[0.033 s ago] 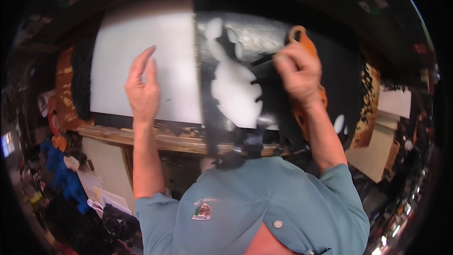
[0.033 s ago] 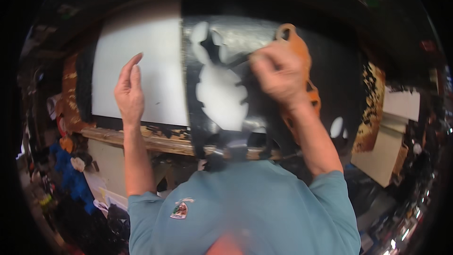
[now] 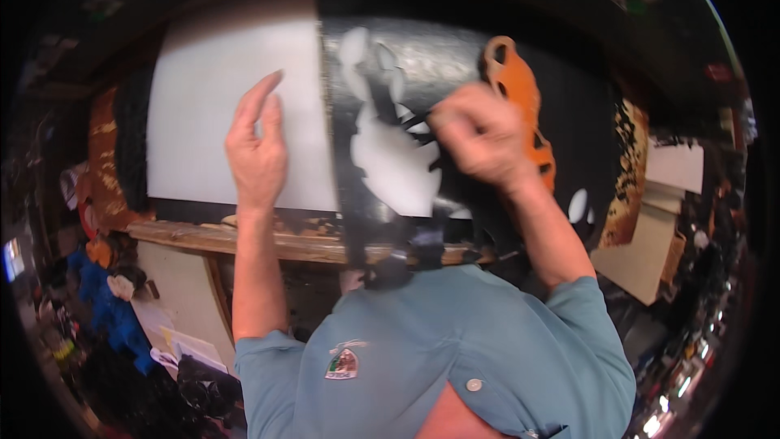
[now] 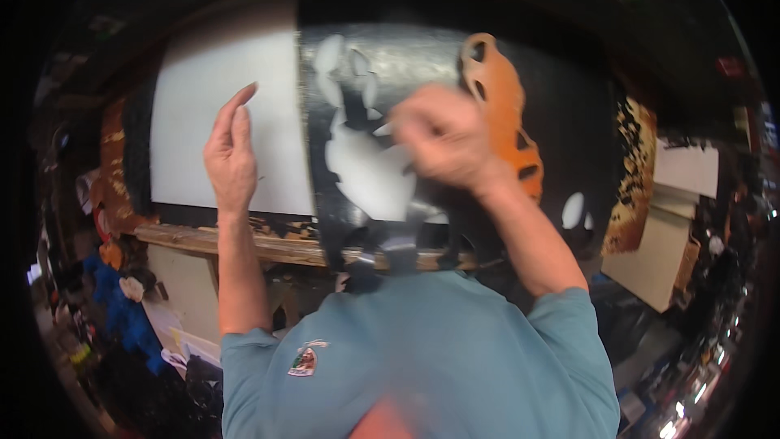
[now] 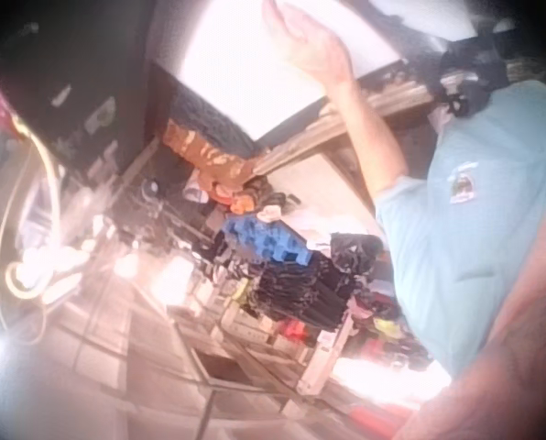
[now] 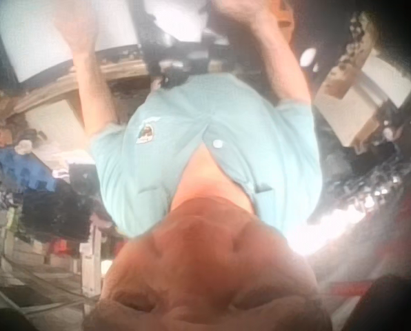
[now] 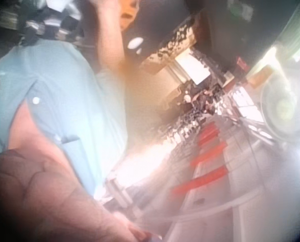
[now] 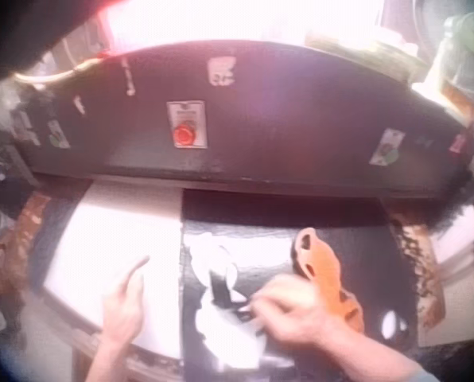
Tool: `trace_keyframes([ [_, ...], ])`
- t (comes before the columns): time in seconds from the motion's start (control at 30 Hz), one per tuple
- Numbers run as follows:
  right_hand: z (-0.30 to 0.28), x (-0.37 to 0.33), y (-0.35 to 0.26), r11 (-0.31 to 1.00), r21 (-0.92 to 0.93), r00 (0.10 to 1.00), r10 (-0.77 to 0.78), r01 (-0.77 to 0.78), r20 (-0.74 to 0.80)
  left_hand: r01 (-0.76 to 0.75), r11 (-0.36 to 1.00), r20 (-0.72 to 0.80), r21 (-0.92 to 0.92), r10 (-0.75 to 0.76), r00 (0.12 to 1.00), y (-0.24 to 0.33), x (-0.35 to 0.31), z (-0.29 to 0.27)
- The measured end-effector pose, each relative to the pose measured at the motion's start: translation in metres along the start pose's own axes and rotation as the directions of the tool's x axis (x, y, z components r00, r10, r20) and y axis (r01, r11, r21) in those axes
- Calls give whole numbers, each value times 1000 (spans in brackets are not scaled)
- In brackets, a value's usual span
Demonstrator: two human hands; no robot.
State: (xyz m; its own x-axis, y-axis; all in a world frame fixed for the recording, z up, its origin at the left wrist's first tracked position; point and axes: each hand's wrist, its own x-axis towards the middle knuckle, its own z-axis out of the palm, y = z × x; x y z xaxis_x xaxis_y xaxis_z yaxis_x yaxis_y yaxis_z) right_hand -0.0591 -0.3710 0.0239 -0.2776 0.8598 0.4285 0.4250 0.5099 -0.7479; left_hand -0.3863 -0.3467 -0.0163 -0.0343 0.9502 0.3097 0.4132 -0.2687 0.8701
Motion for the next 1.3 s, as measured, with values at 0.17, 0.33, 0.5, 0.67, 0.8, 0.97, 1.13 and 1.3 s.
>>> trace_keyframes([
  [0.17,-12,-38,-32,942,-321,987,-50,97,152,-264,963,293,55,237,926,51,-28,95],
  [0.33,-66,-101,-31,599,-682,864,494,-420,-97,-442,808,461,390,244,853,31,-45,113],
  [0.5,-52,-123,-6,657,-681,930,355,-324,-100,-491,735,372,468,340,864,-1,-6,129],
  [0.67,-46,-102,9,697,-650,949,286,-302,-135,-454,779,302,433,349,887,-11,40,143],
  [0.8,-43,-77,24,670,-644,928,299,-370,-223,-367,904,161,219,337,927,7,36,130],
  [0.97,-44,-67,38,660,-654,928,299,-368,-221,-544,816,384,196,446,808,42,-14,146],
  [1.13,-45,-65,41,665,-659,936,273,-350,-222,-602,718,511,350,392,765,58,-24,141],
  [1.3,-49,-69,28,639,-695,940,292,-330,-178,-606,752,740,261,247,625,78,-40,85],
])
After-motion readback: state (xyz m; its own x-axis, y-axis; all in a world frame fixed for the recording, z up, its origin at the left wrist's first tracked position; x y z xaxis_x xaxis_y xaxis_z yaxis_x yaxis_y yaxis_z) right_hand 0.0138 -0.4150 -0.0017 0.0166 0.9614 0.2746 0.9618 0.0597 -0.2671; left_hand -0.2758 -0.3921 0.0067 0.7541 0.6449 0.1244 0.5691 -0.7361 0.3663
